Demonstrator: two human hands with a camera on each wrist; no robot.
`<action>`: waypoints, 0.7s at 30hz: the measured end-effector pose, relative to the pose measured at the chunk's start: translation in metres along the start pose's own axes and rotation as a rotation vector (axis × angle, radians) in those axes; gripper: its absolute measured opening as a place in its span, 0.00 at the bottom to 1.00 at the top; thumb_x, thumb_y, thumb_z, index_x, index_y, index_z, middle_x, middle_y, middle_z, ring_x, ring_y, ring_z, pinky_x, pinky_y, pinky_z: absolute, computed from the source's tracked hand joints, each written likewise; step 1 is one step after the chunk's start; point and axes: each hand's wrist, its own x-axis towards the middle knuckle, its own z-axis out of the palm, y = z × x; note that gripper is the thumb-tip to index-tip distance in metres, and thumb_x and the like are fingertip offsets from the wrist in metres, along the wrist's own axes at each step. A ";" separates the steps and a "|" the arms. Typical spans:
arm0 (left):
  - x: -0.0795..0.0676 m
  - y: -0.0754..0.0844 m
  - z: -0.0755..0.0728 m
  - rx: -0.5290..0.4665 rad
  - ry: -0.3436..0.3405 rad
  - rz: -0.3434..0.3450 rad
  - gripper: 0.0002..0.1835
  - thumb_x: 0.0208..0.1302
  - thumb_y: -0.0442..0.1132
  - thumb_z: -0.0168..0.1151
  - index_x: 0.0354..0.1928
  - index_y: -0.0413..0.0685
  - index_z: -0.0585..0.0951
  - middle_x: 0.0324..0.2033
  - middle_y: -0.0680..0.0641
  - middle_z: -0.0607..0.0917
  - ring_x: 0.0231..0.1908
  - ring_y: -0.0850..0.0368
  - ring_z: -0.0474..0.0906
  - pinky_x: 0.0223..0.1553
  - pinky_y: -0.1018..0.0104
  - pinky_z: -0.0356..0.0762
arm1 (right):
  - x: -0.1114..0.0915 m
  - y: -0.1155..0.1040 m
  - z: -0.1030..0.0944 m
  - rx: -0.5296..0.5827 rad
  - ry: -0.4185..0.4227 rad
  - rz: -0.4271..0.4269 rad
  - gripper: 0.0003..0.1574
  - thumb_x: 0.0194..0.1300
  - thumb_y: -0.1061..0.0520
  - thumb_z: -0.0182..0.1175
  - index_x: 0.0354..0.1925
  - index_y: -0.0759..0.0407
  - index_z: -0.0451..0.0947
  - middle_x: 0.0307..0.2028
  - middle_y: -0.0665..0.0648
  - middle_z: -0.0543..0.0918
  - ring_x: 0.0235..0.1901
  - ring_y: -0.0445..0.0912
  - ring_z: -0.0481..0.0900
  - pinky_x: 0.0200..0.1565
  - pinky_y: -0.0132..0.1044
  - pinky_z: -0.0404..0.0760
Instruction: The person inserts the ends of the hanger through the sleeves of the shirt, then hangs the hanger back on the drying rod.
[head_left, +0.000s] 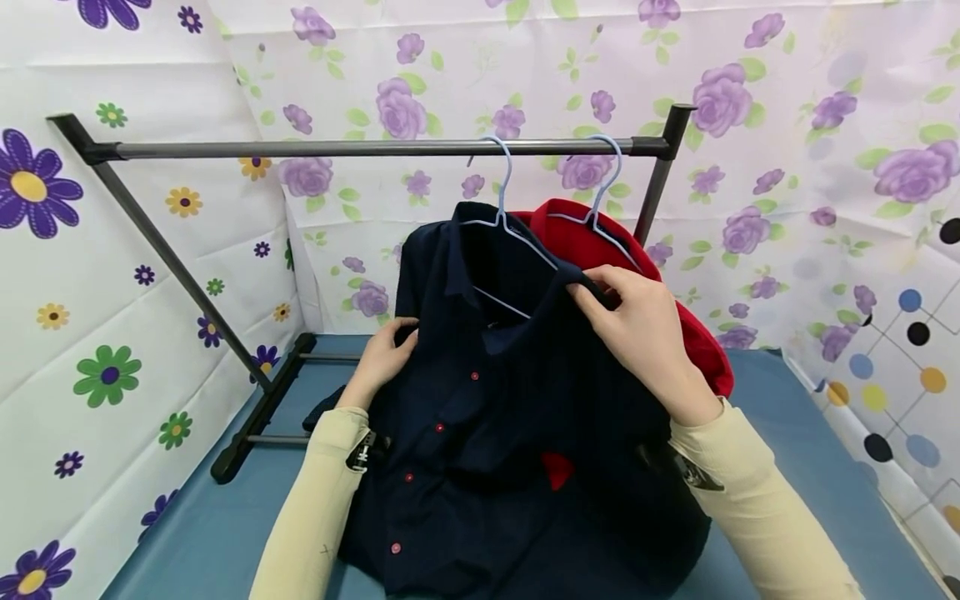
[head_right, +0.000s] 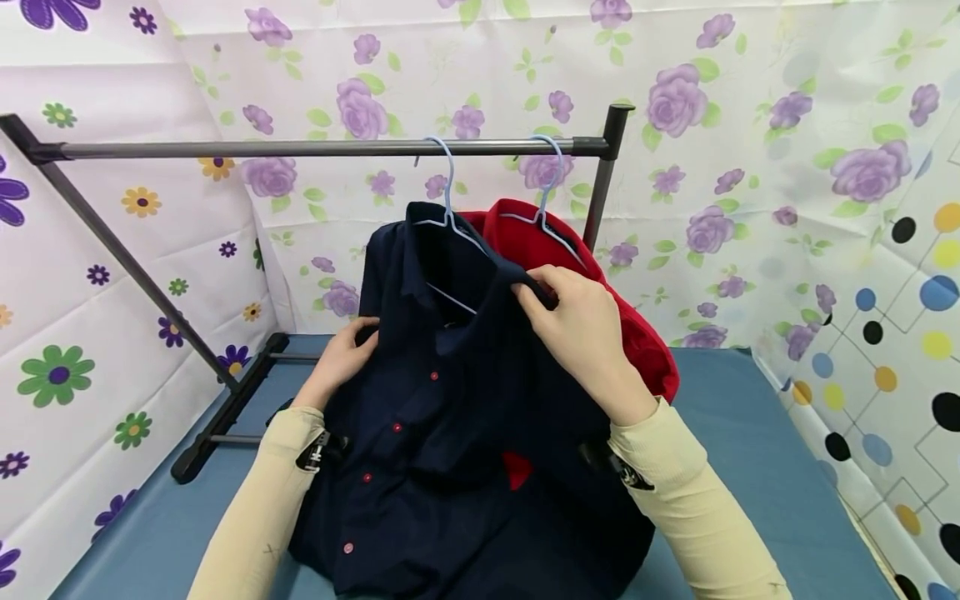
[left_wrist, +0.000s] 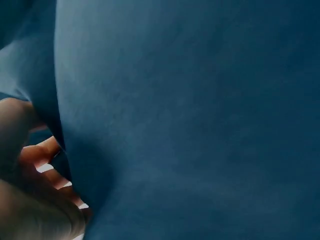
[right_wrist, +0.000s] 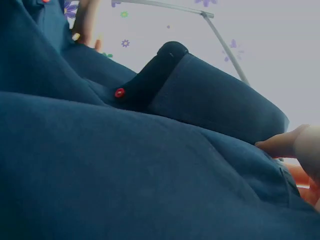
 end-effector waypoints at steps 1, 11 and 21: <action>-0.001 -0.001 0.002 -0.001 -0.003 -0.012 0.23 0.78 0.46 0.52 0.68 0.45 0.73 0.67 0.35 0.73 0.65 0.35 0.69 0.64 0.42 0.66 | 0.002 -0.001 0.001 -0.001 -0.008 0.004 0.11 0.67 0.52 0.68 0.43 0.57 0.87 0.32 0.53 0.87 0.28 0.45 0.79 0.32 0.40 0.73; -0.006 -0.014 0.014 -0.024 -0.057 -0.084 0.23 0.79 0.44 0.49 0.67 0.39 0.72 0.61 0.32 0.77 0.51 0.37 0.78 0.51 0.46 0.72 | 0.009 0.011 0.010 -0.009 -0.087 0.075 0.13 0.70 0.50 0.65 0.46 0.57 0.86 0.36 0.55 0.87 0.31 0.48 0.79 0.38 0.45 0.76; -0.018 -0.014 0.007 0.012 0.125 0.001 0.18 0.78 0.43 0.51 0.62 0.42 0.76 0.60 0.33 0.74 0.57 0.36 0.71 0.57 0.42 0.68 | -0.014 0.012 0.006 0.121 0.003 -0.093 0.33 0.64 0.63 0.68 0.67 0.57 0.73 0.55 0.59 0.78 0.50 0.51 0.78 0.48 0.43 0.77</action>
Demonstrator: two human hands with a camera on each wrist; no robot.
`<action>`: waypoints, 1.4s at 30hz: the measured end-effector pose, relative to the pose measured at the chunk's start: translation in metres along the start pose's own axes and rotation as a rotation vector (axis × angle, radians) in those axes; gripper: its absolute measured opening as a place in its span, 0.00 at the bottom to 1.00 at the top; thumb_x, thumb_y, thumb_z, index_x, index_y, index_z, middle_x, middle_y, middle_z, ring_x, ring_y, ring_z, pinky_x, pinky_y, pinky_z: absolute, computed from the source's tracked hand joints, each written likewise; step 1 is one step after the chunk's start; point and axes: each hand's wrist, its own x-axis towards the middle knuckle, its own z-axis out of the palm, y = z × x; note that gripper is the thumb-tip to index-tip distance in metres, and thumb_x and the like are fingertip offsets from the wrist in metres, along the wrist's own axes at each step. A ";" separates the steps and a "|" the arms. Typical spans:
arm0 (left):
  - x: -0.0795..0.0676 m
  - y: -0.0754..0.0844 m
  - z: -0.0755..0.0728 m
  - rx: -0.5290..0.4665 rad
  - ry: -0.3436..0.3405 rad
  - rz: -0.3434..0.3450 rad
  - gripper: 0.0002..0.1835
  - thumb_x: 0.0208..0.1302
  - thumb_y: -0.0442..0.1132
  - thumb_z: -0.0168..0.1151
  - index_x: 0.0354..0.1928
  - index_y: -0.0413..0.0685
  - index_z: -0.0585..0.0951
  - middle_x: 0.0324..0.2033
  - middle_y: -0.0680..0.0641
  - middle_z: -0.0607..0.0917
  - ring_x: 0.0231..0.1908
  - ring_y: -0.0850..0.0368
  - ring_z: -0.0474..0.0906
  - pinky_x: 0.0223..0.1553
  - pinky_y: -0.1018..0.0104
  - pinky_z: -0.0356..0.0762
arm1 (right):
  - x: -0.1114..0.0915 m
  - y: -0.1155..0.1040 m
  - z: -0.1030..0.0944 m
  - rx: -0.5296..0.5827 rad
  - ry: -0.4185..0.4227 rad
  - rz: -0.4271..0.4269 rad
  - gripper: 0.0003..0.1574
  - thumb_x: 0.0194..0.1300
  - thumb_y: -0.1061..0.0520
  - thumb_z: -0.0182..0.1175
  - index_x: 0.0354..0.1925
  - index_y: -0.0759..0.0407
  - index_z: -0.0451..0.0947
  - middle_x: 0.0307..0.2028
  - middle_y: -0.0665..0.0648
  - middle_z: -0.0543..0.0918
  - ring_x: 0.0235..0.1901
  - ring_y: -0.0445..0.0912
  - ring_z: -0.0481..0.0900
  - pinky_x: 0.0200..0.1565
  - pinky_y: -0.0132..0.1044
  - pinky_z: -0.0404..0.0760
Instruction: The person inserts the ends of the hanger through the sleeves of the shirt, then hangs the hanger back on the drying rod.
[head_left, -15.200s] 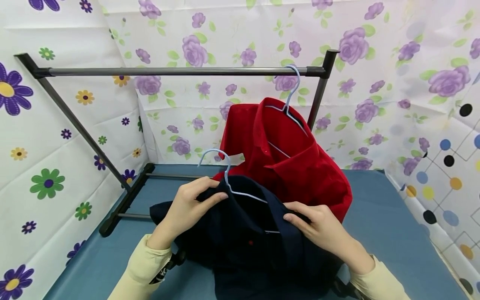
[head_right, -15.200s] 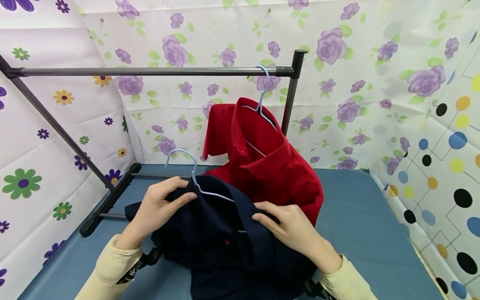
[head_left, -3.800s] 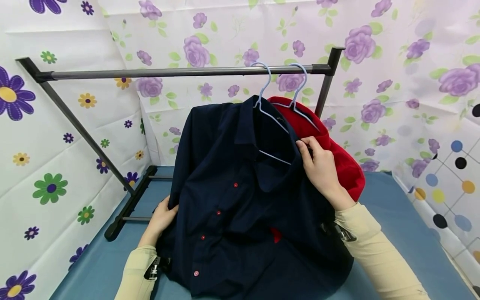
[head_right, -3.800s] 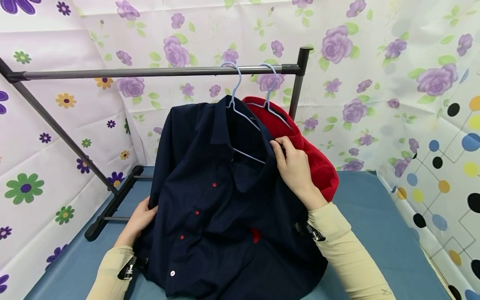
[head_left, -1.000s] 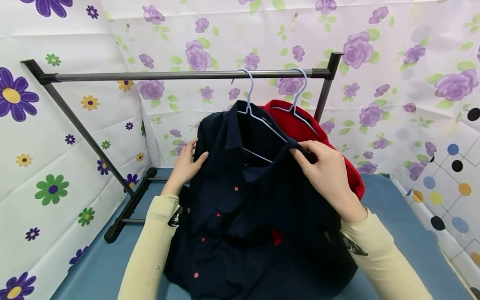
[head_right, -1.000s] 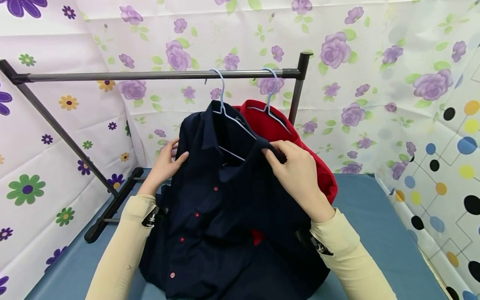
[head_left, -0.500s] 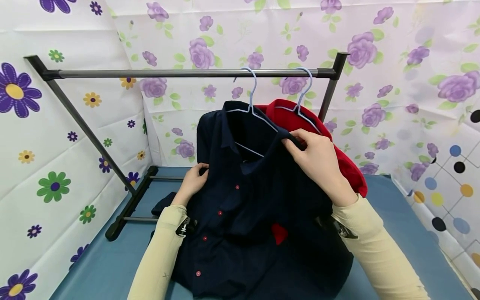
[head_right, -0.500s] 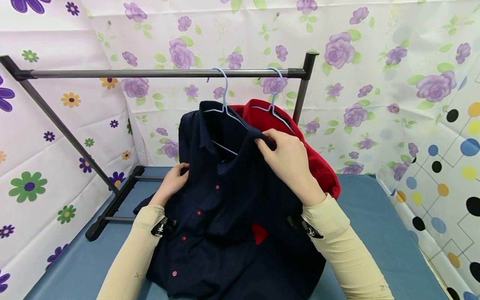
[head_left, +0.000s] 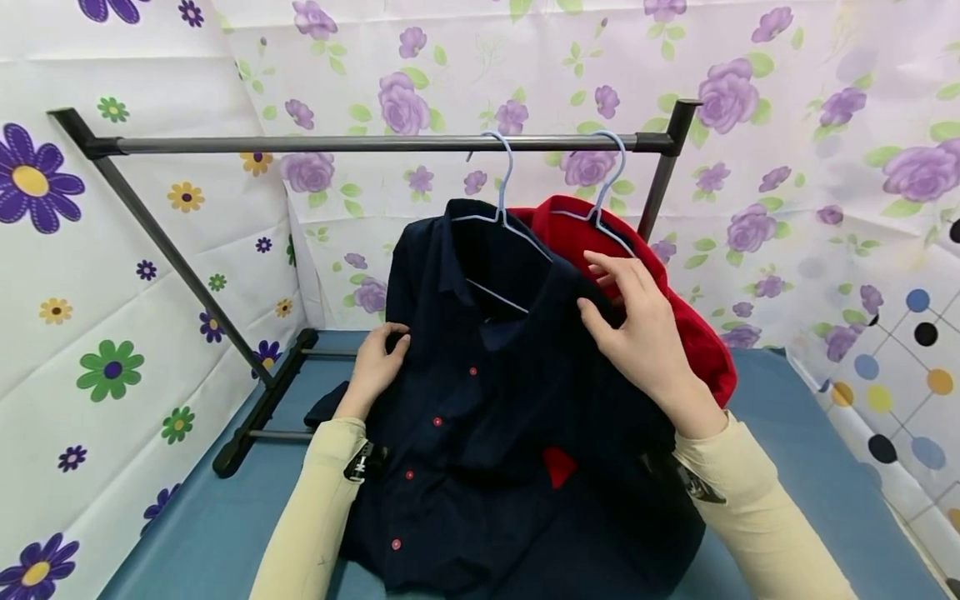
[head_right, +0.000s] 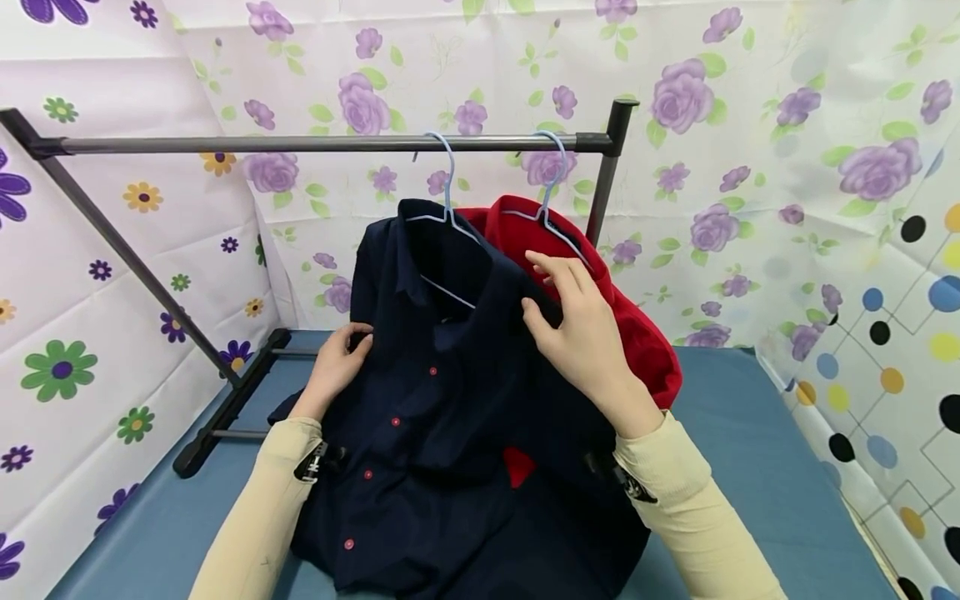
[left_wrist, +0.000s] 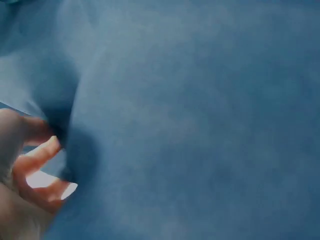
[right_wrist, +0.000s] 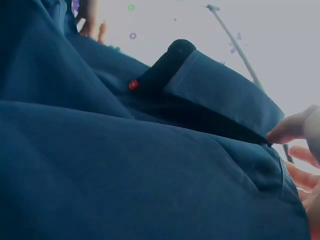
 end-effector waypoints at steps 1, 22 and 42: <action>-0.002 0.003 -0.003 0.001 0.033 0.017 0.18 0.78 0.43 0.52 0.62 0.41 0.76 0.61 0.33 0.73 0.57 0.36 0.71 0.58 0.41 0.68 | -0.003 -0.003 0.000 0.006 0.028 -0.020 0.33 0.65 0.62 0.68 0.67 0.57 0.73 0.56 0.59 0.78 0.50 0.52 0.78 0.49 0.41 0.77; -0.106 0.050 -0.018 0.420 0.064 0.426 0.38 0.68 0.57 0.64 0.76 0.56 0.65 0.74 0.39 0.63 0.72 0.33 0.55 0.64 0.25 0.52 | -0.147 0.000 0.059 -0.033 -0.501 -0.059 0.49 0.68 0.31 0.59 0.78 0.47 0.57 0.79 0.57 0.52 0.78 0.59 0.42 0.67 0.64 0.61; -0.130 0.047 0.007 0.501 0.000 0.419 0.39 0.68 0.62 0.61 0.77 0.60 0.64 0.75 0.41 0.61 0.73 0.34 0.54 0.63 0.23 0.50 | -0.167 0.009 0.064 -0.117 -0.563 -0.062 0.48 0.68 0.30 0.59 0.78 0.39 0.56 0.80 0.53 0.46 0.78 0.58 0.38 0.66 0.67 0.61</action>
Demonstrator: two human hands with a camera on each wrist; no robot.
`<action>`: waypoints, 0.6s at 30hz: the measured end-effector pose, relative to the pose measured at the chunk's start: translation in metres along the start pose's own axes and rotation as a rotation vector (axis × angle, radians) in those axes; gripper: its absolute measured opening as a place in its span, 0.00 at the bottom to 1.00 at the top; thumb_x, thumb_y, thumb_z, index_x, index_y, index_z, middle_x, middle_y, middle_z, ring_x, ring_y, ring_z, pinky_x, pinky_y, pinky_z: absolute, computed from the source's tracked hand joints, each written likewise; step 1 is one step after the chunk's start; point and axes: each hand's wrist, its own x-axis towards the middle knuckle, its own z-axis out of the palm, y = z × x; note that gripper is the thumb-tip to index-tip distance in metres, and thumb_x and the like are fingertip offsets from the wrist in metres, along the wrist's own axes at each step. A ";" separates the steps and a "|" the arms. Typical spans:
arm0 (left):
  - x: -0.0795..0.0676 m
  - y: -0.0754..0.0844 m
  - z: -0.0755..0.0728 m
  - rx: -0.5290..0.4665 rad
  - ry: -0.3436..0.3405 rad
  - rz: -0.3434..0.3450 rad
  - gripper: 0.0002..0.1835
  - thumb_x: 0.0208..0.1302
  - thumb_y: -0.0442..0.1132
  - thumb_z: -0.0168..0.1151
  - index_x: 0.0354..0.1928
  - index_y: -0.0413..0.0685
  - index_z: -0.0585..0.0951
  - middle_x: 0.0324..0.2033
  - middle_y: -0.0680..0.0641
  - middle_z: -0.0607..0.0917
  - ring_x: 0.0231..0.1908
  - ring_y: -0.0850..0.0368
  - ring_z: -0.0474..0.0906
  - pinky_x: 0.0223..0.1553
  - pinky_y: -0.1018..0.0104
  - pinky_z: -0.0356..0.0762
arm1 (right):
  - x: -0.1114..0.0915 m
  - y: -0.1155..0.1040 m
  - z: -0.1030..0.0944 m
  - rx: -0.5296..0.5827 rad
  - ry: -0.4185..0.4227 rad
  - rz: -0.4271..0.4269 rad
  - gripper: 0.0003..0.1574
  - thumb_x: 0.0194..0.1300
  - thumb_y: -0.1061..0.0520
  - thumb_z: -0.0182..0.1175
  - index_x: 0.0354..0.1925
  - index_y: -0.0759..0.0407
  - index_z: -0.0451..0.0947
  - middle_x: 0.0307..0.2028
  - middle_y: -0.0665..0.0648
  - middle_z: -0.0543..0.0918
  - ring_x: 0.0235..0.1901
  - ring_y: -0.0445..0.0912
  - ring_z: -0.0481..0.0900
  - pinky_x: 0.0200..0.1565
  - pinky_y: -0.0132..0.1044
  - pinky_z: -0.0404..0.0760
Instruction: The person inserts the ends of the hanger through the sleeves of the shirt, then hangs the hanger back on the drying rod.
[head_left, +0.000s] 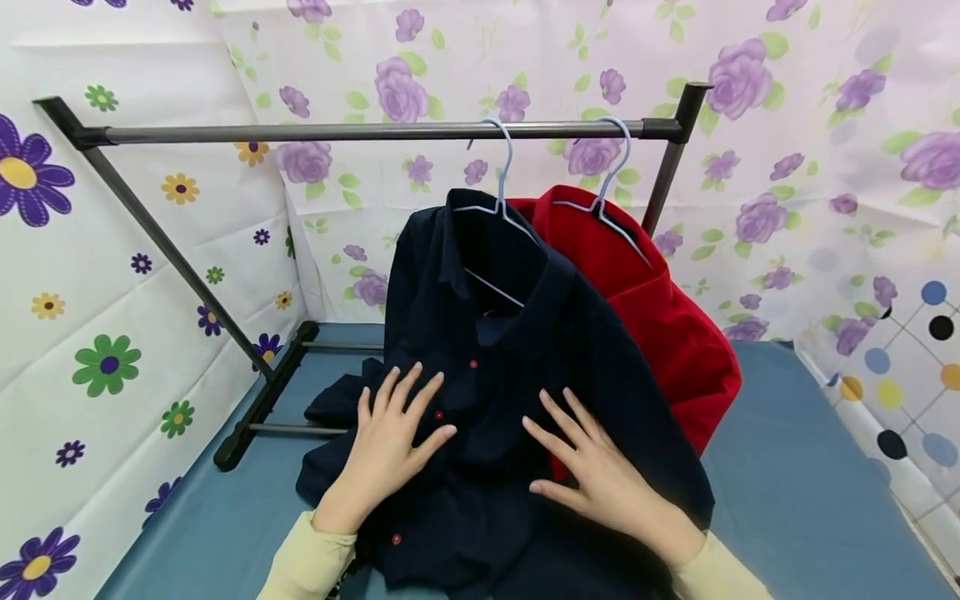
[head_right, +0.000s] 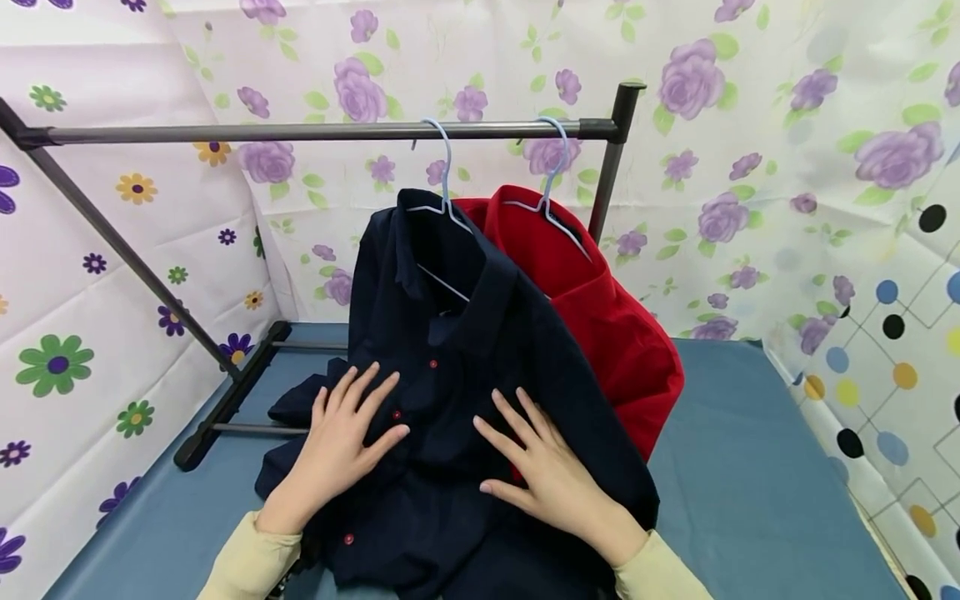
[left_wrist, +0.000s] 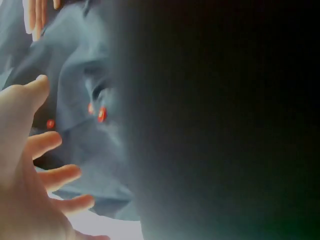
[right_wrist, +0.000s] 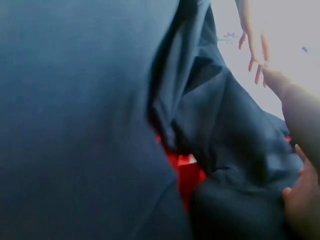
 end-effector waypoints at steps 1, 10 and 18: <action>0.001 -0.002 -0.003 0.004 0.015 -0.014 0.39 0.68 0.62 0.61 0.77 0.60 0.63 0.75 0.41 0.61 0.73 0.34 0.54 0.63 0.23 0.50 | 0.004 -0.003 -0.001 -0.001 0.031 -0.012 0.47 0.69 0.30 0.57 0.78 0.40 0.57 0.80 0.55 0.48 0.78 0.59 0.41 0.66 0.66 0.62; 0.010 -0.031 -0.028 0.040 0.112 -0.150 0.42 0.65 0.63 0.63 0.77 0.58 0.63 0.74 0.37 0.61 0.73 0.30 0.51 0.61 0.19 0.46 | 0.060 -0.025 0.001 -0.033 0.112 -0.088 0.48 0.69 0.31 0.59 0.79 0.41 0.55 0.80 0.56 0.47 0.77 0.65 0.43 0.67 0.66 0.59; 0.007 -0.045 -0.025 0.048 0.061 -0.222 0.43 0.65 0.63 0.64 0.76 0.54 0.65 0.72 0.34 0.63 0.72 0.27 0.51 0.59 0.17 0.44 | 0.081 0.023 0.005 -0.146 0.014 0.199 0.54 0.63 0.29 0.64 0.79 0.41 0.55 0.73 0.68 0.61 0.76 0.70 0.35 0.63 0.79 0.42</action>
